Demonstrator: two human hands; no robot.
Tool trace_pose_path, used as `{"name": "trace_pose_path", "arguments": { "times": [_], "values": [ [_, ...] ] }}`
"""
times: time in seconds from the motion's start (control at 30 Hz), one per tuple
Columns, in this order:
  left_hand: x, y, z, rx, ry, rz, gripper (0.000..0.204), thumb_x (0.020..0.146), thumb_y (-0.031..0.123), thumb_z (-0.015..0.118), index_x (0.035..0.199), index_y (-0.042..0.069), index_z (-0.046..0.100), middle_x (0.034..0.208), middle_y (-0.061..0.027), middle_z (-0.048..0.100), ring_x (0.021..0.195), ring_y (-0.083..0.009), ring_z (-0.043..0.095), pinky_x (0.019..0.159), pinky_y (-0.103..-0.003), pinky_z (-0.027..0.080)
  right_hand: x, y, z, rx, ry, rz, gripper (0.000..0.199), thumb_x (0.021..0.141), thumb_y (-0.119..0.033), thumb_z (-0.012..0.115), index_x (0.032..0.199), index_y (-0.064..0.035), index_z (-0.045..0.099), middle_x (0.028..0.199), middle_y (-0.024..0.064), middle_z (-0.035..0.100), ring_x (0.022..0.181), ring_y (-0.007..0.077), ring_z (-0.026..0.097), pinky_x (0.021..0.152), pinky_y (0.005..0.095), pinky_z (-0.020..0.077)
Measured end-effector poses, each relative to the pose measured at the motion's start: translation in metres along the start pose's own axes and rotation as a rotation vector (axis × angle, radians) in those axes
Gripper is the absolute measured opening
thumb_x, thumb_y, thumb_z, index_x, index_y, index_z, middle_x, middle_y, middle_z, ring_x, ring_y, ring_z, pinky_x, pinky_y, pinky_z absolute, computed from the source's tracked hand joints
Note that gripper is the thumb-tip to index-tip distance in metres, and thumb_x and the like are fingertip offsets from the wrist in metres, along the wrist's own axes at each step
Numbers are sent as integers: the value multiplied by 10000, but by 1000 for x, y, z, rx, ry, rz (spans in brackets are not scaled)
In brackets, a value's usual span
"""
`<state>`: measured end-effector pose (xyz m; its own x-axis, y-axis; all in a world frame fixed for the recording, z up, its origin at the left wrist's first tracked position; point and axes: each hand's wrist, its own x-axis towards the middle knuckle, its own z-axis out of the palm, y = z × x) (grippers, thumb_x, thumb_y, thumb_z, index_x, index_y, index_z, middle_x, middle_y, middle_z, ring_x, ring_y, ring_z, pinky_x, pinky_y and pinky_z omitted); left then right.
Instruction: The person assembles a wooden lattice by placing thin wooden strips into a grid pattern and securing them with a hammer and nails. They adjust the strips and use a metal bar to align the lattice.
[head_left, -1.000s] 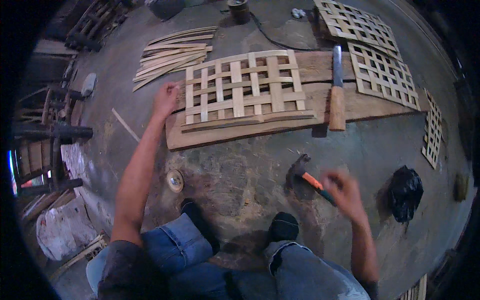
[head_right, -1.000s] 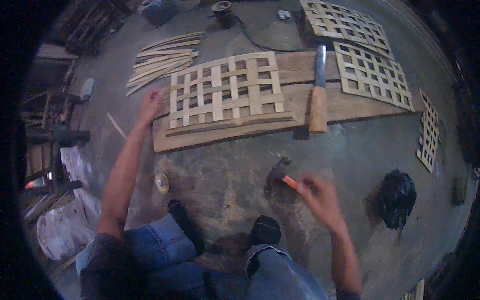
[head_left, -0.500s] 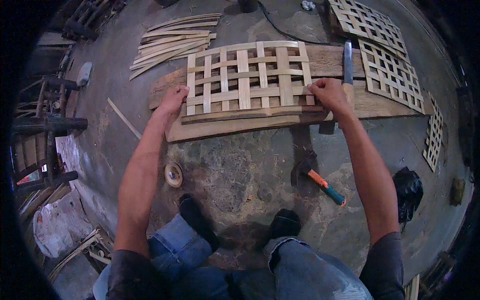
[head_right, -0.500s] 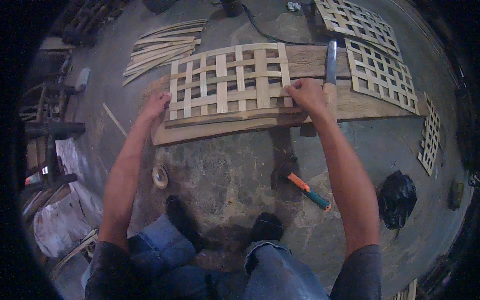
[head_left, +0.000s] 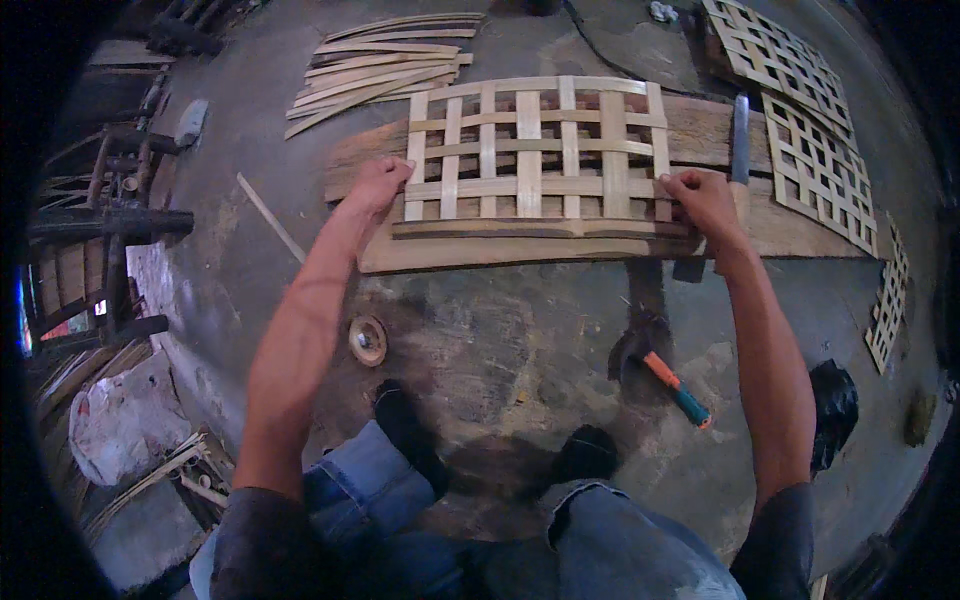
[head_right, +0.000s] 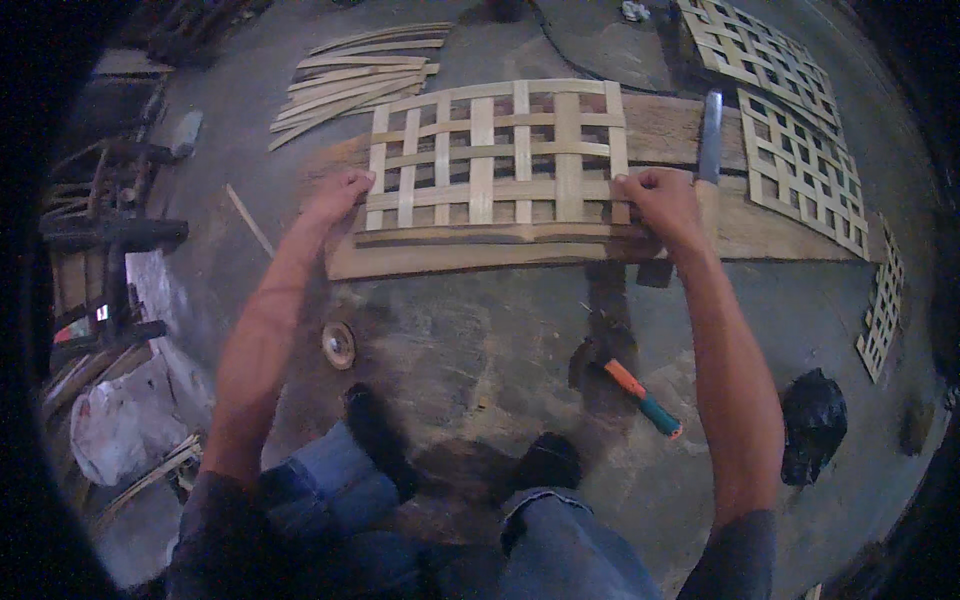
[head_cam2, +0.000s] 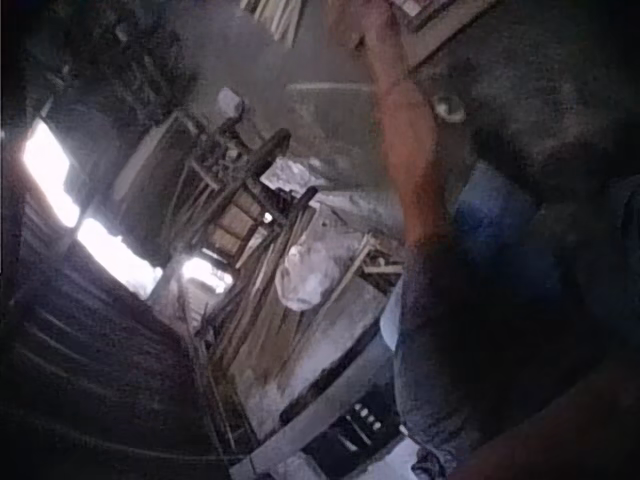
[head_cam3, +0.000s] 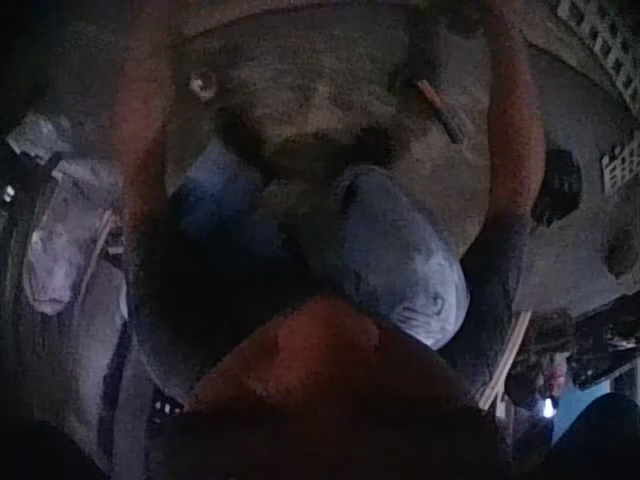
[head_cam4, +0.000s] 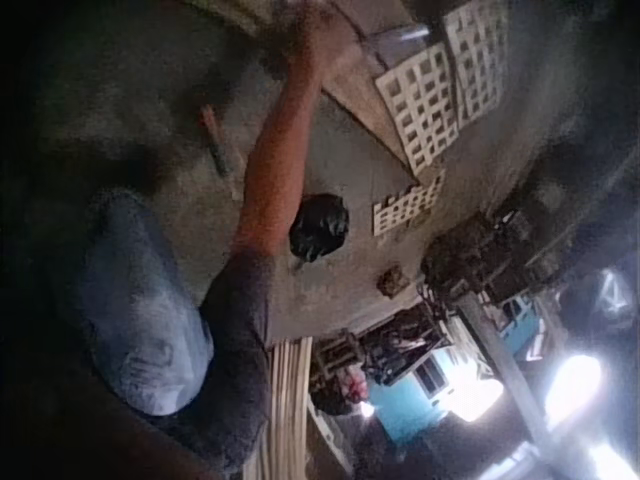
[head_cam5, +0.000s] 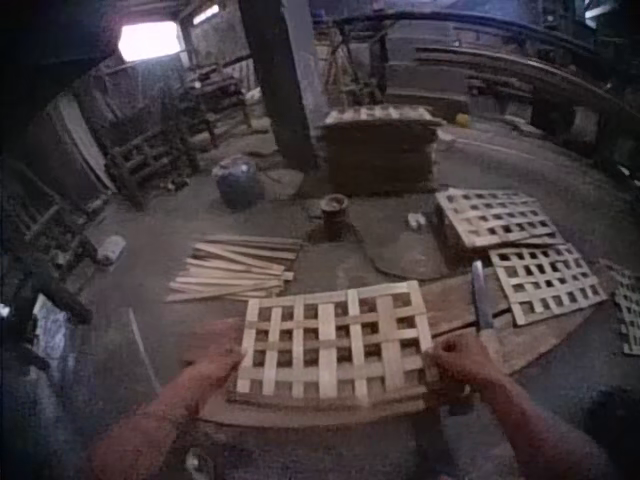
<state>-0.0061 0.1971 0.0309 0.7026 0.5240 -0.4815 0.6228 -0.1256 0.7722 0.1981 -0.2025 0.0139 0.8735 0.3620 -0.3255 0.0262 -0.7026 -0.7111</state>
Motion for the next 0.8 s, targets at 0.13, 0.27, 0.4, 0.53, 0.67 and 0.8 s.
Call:
{"name": "trace_pose_path", "arguments": {
  "times": [0.13,0.27,0.4,0.53,0.67,0.8],
  "values": [
    [13,-20,-6,-53,-1,46,146,912,175,651,949,37,625,833,-7,614,761,-101,530,713,-270,441,2,-2,5,56,6,-31,311,835,-323,727,835,-13,725,683,55,673,593,133,610,578,310,484],
    [12,-28,-1,-197,-25,84,142,919,158,642,976,29,620,876,-12,632,816,-82,551,762,-244,446,-1,0,5,106,18,-18,255,846,-263,731,801,-14,700,675,30,650,590,90,577,543,286,463],
    [2,-27,2,-306,6,107,166,922,142,634,1036,23,612,921,-8,641,854,-77,568,805,-242,451,-9,-6,2,159,29,-54,251,857,-257,721,811,-13,682,684,30,647,572,85,564,519,280,449],
    [1,-27,0,-313,-9,127,215,923,152,634,1092,22,602,966,-14,646,886,-86,578,850,-246,449,-15,-13,-1,164,20,-41,248,859,-250,721,799,-15,668,684,27,639,578,79,561,526,266,447],
    [-8,-22,-1,-358,-33,116,255,922,177,643,1122,28,591,1022,-34,650,935,-103,590,887,-259,450,-25,-15,-3,149,55,-48,243,861,-251,721,800,-22,666,692,17,635,612,74,564,559,249,455],
    [-18,-23,-15,-506,-57,175,276,920,197,653,1134,42,575,1047,-41,649,990,-117,589,921,-278,450,-33,-13,-8,151,139,-148,244,863,-255,725,869,-17,674,725,22,643,656,86,574,605,259,467]
  ]
}}
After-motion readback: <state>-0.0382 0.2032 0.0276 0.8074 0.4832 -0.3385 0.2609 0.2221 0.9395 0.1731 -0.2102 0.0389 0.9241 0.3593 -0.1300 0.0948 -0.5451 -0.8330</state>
